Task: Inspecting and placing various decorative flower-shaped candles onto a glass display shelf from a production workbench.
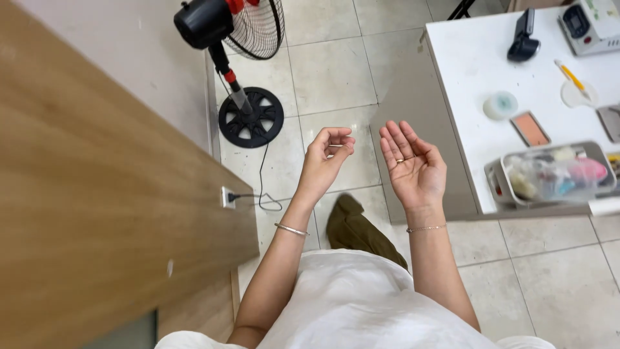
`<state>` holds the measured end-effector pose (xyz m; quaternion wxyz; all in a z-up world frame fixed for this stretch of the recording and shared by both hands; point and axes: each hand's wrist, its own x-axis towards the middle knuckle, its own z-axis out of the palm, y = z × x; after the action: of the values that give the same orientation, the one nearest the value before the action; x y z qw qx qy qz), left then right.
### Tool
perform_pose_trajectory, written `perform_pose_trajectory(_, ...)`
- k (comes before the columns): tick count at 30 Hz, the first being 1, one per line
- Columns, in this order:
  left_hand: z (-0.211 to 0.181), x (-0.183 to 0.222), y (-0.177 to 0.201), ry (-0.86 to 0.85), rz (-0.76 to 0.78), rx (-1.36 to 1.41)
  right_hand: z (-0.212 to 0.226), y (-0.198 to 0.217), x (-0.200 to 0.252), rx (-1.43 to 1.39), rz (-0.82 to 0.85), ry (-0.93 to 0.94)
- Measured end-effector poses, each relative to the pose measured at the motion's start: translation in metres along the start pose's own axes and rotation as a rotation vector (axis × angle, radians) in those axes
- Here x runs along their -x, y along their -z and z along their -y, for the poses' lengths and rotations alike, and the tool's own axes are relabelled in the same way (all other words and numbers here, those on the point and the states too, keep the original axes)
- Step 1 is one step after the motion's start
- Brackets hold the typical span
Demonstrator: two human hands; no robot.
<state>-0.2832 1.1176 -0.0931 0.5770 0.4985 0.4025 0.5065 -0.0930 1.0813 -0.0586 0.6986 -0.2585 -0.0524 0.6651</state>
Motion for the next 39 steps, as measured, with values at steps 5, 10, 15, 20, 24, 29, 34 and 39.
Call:
perform_pose_trajectory(5,0.018,-0.128,-0.001,-0.011,0.003,0.030,0.023,-0.013,-0.131,0.012,-0.007,0.001)
perform_pose_trajectory(10,0.010,-0.277,-0.002,-0.028,-0.034,0.009,0.060,-0.048,-0.279,0.059,0.035,-0.022)
perform_pose_trajectory(15,0.010,-0.410,-0.006,-0.069,-0.058,-0.023,0.097,-0.090,-0.404,0.105,0.056,0.010)
perform_pose_trajectory(20,0.024,-0.523,-0.022,-0.031,-0.027,0.049,0.129,-0.098,-0.510,0.053,0.028,0.014)
perform_pose_trajectory(24,0.034,-0.618,-0.028,0.019,0.031,0.046,0.147,-0.105,-0.589,0.019,-0.053,0.046)
perform_pose_trajectory(29,0.045,-0.761,-0.040,0.064,0.149,0.051,0.177,-0.114,-0.699,-0.031,-0.089,0.147)
perform_pose_trajectory(34,0.037,-0.915,-0.064,0.009,0.302,0.010,0.217,-0.143,-0.814,-0.091,-0.145,0.271)
perform_pose_trajectory(39,0.028,-1.028,-0.094,0.028,0.427,0.015,0.251,-0.165,-0.900,-0.110,-0.171,0.388)
